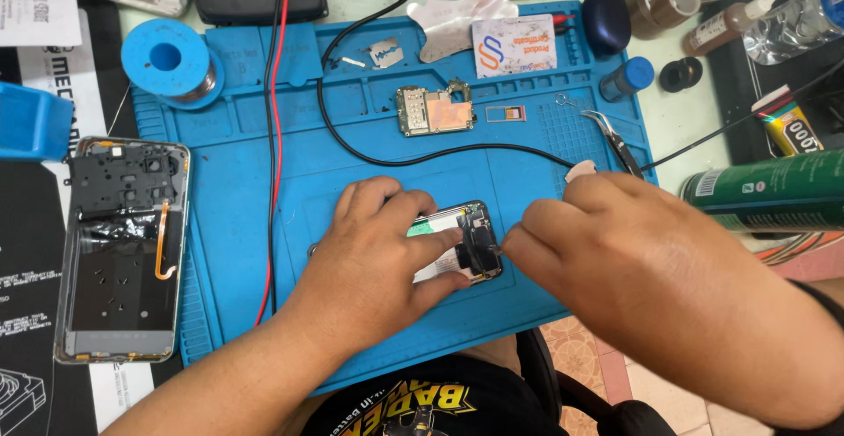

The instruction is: The person disassembles a smartphone by removing the motherboard and then uses a screwdriver to loosen screws around the battery area. The person handles the motherboard, battery, and screws while working on the phone's internal components.

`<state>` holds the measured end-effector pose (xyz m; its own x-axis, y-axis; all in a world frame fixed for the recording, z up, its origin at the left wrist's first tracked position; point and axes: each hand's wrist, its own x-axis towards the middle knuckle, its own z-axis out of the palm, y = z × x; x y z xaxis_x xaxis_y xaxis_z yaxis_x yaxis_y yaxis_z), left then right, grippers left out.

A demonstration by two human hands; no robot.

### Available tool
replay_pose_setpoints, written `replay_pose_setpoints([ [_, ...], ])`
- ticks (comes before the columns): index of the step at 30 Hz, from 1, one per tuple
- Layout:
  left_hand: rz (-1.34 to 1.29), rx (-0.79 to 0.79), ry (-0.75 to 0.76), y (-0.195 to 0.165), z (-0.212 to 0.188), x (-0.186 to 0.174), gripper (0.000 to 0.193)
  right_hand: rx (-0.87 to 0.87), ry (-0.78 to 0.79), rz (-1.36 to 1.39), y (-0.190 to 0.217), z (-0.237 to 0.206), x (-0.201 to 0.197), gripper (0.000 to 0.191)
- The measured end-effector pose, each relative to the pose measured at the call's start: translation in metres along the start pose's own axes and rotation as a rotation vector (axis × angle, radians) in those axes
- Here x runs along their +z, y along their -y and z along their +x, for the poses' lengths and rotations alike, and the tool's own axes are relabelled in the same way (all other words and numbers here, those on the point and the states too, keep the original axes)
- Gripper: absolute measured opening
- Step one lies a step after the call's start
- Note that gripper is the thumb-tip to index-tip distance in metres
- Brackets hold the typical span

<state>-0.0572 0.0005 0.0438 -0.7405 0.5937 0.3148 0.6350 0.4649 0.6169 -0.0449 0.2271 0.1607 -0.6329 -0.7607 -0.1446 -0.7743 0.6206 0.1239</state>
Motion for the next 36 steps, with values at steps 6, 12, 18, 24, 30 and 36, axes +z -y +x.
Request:
replay_pose_setpoints([
  [6, 0.020, 0.016, -0.004, 0.000, 0.000, -0.001, 0.040, 0.118, 0.334, -0.048, -0.007, 0.001, -0.001, 0.021],
  [12, 0.015, -0.001, 0.002, 0.000, 0.000, 0.000, 0.040, 0.303, 0.439, 0.075, -0.009, -0.009, 0.009, 0.037],
  [18, 0.013, -0.001, -0.009, 0.000, 0.000, 0.001, 0.039, 0.144, 0.030, 0.212, -0.014, -0.020, 0.018, 0.044],
  [24, 0.005, -0.002, 0.004, 0.000, 0.000, 0.002, 0.039, 0.201, 0.098, 0.269, -0.013, -0.021, 0.019, 0.046],
  [30, 0.020, 0.000, 0.010, 0.000, 0.000, 0.001, 0.040, 0.300, 0.173, 0.267, -0.013, -0.018, 0.018, 0.047],
  [36, 0.016, -0.008, 0.020, 0.000, 0.000, 0.002, 0.039, 0.379, 0.342, 0.199, -0.013, -0.021, 0.021, 0.046],
])
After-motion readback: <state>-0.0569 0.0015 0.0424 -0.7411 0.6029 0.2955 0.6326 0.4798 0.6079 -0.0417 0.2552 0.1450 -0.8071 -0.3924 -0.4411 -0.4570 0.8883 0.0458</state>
